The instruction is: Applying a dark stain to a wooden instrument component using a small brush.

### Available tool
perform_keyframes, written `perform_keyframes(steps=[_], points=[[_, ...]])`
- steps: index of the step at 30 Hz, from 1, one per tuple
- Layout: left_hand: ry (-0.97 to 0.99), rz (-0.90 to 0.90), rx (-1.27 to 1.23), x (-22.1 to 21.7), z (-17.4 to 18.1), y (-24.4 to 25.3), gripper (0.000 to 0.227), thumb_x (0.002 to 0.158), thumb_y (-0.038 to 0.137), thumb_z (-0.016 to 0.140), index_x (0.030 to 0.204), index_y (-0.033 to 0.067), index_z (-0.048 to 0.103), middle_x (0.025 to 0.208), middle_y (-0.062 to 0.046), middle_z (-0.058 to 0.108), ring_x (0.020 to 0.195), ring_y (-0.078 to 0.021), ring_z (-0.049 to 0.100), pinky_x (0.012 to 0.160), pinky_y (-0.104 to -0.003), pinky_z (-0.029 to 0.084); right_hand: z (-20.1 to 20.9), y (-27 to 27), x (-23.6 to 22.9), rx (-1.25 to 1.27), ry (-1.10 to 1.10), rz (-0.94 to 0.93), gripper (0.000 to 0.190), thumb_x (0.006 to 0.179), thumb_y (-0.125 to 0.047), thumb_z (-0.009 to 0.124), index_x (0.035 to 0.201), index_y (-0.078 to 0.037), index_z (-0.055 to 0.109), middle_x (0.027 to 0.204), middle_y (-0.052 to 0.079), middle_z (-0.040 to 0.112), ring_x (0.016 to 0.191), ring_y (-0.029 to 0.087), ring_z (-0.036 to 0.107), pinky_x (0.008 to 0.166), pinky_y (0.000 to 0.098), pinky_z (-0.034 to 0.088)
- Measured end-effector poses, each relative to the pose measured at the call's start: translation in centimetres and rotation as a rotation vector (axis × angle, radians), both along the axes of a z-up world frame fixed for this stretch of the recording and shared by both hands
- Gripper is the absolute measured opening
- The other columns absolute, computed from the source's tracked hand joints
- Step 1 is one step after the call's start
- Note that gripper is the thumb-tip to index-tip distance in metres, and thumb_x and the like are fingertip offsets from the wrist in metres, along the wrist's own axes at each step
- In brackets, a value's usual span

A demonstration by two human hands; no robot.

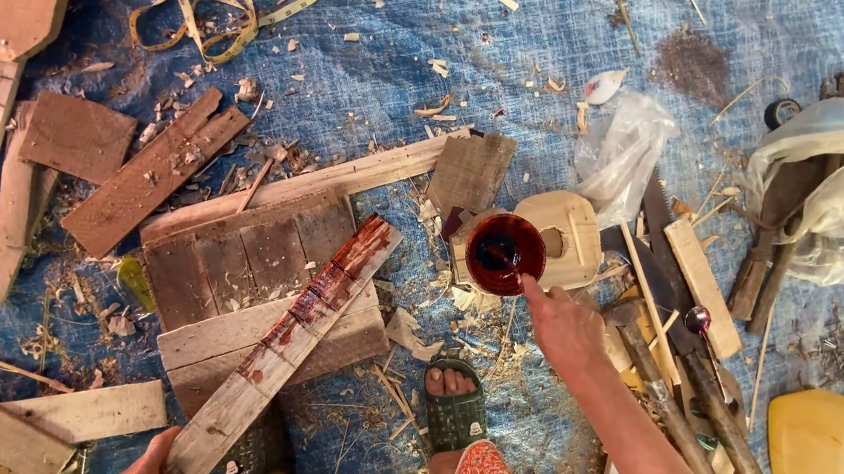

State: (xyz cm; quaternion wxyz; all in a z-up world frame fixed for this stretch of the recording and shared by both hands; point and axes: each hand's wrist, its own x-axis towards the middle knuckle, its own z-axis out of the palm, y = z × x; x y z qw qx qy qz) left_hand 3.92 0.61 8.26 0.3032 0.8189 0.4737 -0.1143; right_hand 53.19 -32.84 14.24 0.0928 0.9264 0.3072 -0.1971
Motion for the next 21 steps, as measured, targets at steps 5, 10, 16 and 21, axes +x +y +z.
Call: perform_keyframes(steps=[5, 10, 16, 21], points=[[-0.037, 0.0, -0.115, -1.6, -1.9, 0.6, 0.092, 0.049, 0.014, 0.099, 0.134, 0.0104, 0.065, 0.104, -0.01, 0.084, 0.101, -0.021, 0.082, 0.088, -0.03, 0.062, 1.6, 0.7, 0.2, 0.026, 0.052, -0.069, 0.031, 0.099, -0.021, 0.05, 0.13, -0.018, 0.053, 0.066, 0.011, 0.064, 0.051, 0.025, 0.064, 0.041, 0.0386, 0.058], [-0.065, 0.013, -0.037, -0.1, -0.1, -0.1, 0.082, 0.054, 0.022, 0.094, 0.131, 0.01, 0.069, 0.1, -0.01, 0.084, 0.094, -0.0212, 0.082, 0.081, -0.029, 0.064, 0.2, -0.5, -0.1, -0.009, 0.115, -0.043, 0.042, 0.098, -0.025, 0.052, 0.139, -0.025, 0.048, 0.084, 0.009, 0.07, 0.061, 0.022, 0.069, 0.058, 0.0362, 0.066], [0.054, -0.124, -0.07, -2.2, -3.9, 1.0, 0.091, 0.051, 0.032, 0.103, 0.133, 0.0214, 0.065, 0.109, -0.001, 0.083, 0.107, -0.0163, 0.081, 0.089, -0.027, 0.064, 4.2, -0.3, 0.6, 0.172, 0.575, -0.825, 0.048, 0.099, -0.028, 0.052, 0.145, -0.036, 0.05, 0.082, 0.001, 0.073, 0.053, 0.011, 0.051, 0.046, 0.0228, 0.034], [0.081, -0.012, 0.037, 3.6, 3.2, -1.3, 0.07, 0.058, 0.029, 0.088, 0.125, 0.0246, 0.071, 0.098, 0.001, 0.085, 0.091, -0.0139, 0.084, 0.075, -0.026, 0.064, 0.7, -4.4, -1.5, 0.758, 0.952, -0.942, 0.059, 0.091, -0.019, 0.058, 0.148, -0.022, 0.048, 0.063, 0.006, 0.057, 0.046, 0.012, 0.041, 0.038, 0.0256, 0.026]])
